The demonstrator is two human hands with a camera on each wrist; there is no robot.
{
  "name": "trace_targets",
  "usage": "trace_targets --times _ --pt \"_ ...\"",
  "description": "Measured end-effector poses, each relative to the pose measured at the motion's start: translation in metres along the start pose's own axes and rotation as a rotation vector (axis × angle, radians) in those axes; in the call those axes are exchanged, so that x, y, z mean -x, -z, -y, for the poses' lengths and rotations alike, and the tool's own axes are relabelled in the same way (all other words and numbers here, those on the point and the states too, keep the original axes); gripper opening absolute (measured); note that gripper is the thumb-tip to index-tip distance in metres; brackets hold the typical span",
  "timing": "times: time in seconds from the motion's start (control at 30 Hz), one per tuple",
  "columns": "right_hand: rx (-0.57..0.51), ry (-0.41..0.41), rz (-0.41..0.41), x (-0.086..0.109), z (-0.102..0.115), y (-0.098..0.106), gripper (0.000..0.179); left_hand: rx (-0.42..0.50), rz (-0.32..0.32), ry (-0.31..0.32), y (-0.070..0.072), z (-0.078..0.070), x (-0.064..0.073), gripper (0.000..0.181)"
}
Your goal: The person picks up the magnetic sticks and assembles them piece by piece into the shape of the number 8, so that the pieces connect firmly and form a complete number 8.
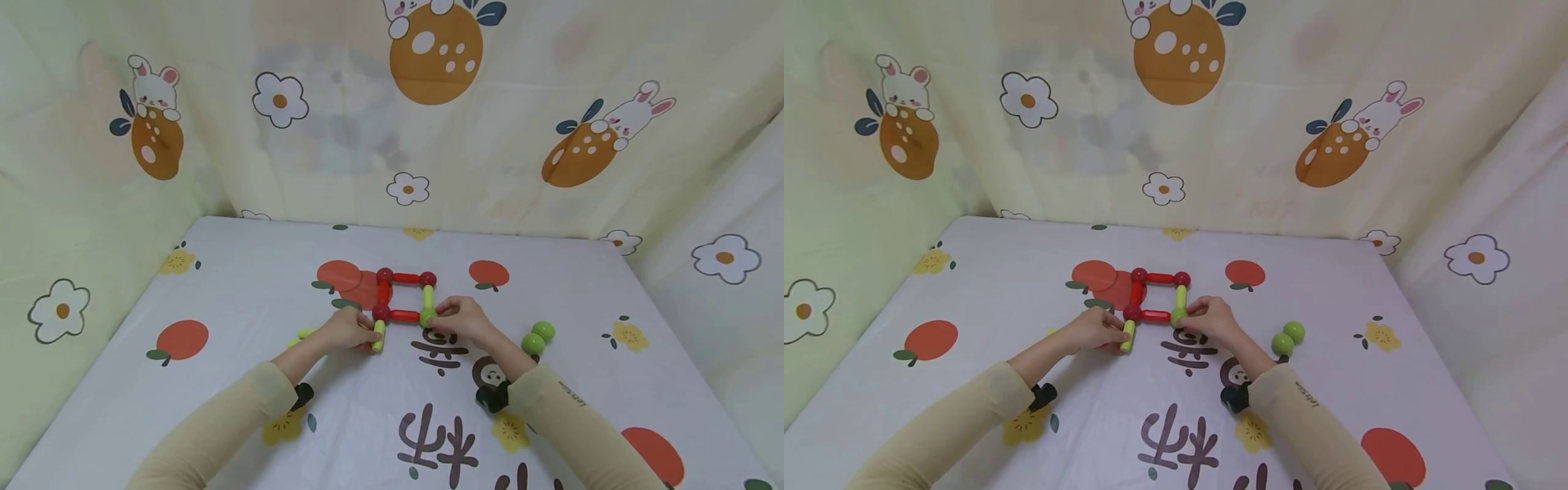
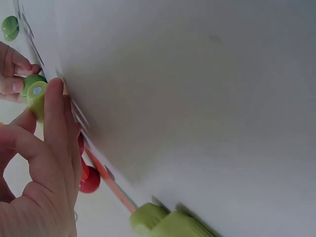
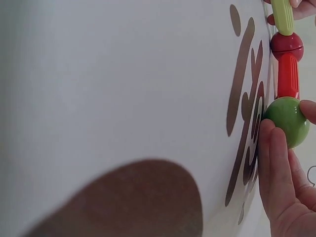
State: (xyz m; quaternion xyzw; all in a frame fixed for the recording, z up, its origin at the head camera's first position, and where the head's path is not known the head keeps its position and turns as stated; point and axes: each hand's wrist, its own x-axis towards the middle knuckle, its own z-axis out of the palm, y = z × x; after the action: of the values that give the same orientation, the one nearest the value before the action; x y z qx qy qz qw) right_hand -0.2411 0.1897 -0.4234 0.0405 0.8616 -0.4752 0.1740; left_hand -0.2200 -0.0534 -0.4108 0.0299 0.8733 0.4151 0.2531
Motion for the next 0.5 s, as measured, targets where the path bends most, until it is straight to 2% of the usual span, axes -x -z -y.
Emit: trace_targets --times 0.23,0.5 --pt "0.028 -0.003 -0.01 -0.0006 -0.0012 -0.0003 0.038 0.024 -0.012 0.031 -0.0017 0.0004 -0.0019 0.037" --pt "0.047 0.022 0.009 -0.0013 -0.0026 0.0016 0.038 -0.019 -0.023 0.037 -0.0025 0.0 -0.003 0.039"
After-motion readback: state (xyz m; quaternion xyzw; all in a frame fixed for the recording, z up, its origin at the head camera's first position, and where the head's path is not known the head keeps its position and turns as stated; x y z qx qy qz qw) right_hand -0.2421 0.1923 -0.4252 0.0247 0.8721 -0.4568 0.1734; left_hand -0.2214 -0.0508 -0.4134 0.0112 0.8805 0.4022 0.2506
